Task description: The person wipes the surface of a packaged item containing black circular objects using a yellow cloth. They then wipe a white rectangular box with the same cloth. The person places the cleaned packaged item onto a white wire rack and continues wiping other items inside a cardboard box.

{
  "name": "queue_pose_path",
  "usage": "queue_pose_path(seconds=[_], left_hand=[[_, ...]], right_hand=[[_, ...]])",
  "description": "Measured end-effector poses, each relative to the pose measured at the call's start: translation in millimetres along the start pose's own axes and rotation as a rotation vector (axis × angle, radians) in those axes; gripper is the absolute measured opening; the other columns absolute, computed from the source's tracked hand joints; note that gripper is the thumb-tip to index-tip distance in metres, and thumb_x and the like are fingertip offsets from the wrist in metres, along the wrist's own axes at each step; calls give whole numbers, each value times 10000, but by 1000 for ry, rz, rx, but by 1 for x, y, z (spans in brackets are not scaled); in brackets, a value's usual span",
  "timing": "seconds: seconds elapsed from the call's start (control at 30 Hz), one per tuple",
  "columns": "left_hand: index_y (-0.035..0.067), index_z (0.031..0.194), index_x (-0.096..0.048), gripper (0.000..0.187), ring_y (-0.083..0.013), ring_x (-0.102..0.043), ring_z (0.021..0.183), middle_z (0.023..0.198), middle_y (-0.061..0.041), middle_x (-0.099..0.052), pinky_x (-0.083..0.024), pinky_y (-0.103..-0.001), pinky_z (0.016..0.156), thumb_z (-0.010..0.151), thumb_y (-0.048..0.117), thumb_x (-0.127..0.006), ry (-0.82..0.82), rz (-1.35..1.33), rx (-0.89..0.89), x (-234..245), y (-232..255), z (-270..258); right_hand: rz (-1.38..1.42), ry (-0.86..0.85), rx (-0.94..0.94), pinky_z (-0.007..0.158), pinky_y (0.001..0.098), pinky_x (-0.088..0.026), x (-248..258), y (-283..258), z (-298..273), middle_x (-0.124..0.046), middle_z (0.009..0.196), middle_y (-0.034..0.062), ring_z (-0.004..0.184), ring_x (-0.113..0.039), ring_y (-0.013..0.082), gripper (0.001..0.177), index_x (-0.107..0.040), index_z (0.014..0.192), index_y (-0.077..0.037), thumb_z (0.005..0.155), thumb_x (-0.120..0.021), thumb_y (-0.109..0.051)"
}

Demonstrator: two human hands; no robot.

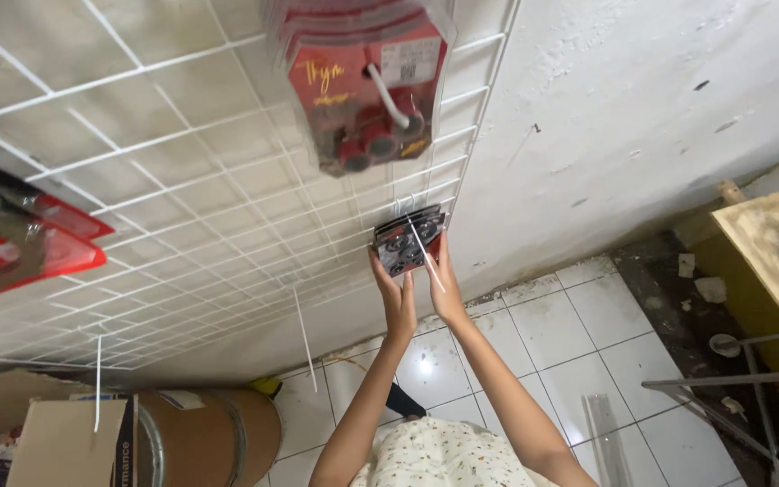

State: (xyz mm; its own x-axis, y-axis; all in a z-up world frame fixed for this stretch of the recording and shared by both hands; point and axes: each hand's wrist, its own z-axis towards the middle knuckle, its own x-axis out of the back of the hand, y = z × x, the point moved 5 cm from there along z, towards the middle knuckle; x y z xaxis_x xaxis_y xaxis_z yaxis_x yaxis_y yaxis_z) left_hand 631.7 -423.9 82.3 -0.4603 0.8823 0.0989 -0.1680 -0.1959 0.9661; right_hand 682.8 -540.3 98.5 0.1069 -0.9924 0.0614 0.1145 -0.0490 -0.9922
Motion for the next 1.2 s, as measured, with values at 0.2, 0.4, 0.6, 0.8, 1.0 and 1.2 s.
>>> queue_pose_path(seconds=[0.2,0.4,0.6,0.8,1.0,1.2], left_hand=[[32,1630,48,901,-348,-13,1592,1724,-200,33,-61,-465,1264,1032,311,-564,-152,-3,90,32,-6,-59],[64,1363,-553,430,-280,-650,1241,1321,-168,-682,-488,-380,1050,1014,313,-573,-329,47,647,124,-215,-264],[83,1029,-754,243,-250,-770,938,932,-139,-789,-607,-335,907,917,299,-758,-182,154,674,201,-209,-386],[95,1140,-698,267,-183,-705,910,1085,-64,-699,-585,-323,819,969,294,-647,188,115,762,317,-110,-394],[74,1164,-679,290,-142,-745,1008,1031,-38,-783,-578,-277,893,1028,286,-538,513,-24,533,470,52,-330],[60,1072,-714,278,-141,-739,933,927,-67,-756,-575,-311,959,1121,259,-527,896,304,-60,645,128,-331]], right_hand=[[-205,38,-68,1225,364,-239,14,10,-47,-243,1687,218,1562,-252,303,797,-150,1630,-16,997,-548,-290],[-472,-377,-400,1159,365,-405,-20,191,-195,-531,1544,159,1426,-491,276,732,-398,1582,-84,919,-558,-350],[-178,-1319,-286,1186,345,-432,-98,305,-352,-680,1400,144,1331,-622,239,359,-677,1321,-53,1004,-608,-207],[-195,-1562,-747,1134,318,-475,-210,196,-409,-679,1317,90,1227,-660,195,454,-553,1401,-57,963,-556,-178],[-90,-1475,-553,1065,356,-521,-364,-16,-351,-781,1170,104,1115,-734,225,408,-692,1270,-30,935,-515,-182],[187,-1347,-181,1076,411,-507,-513,-141,-326,-762,1149,125,1145,-700,247,360,-644,1014,-38,1057,-400,-299]])
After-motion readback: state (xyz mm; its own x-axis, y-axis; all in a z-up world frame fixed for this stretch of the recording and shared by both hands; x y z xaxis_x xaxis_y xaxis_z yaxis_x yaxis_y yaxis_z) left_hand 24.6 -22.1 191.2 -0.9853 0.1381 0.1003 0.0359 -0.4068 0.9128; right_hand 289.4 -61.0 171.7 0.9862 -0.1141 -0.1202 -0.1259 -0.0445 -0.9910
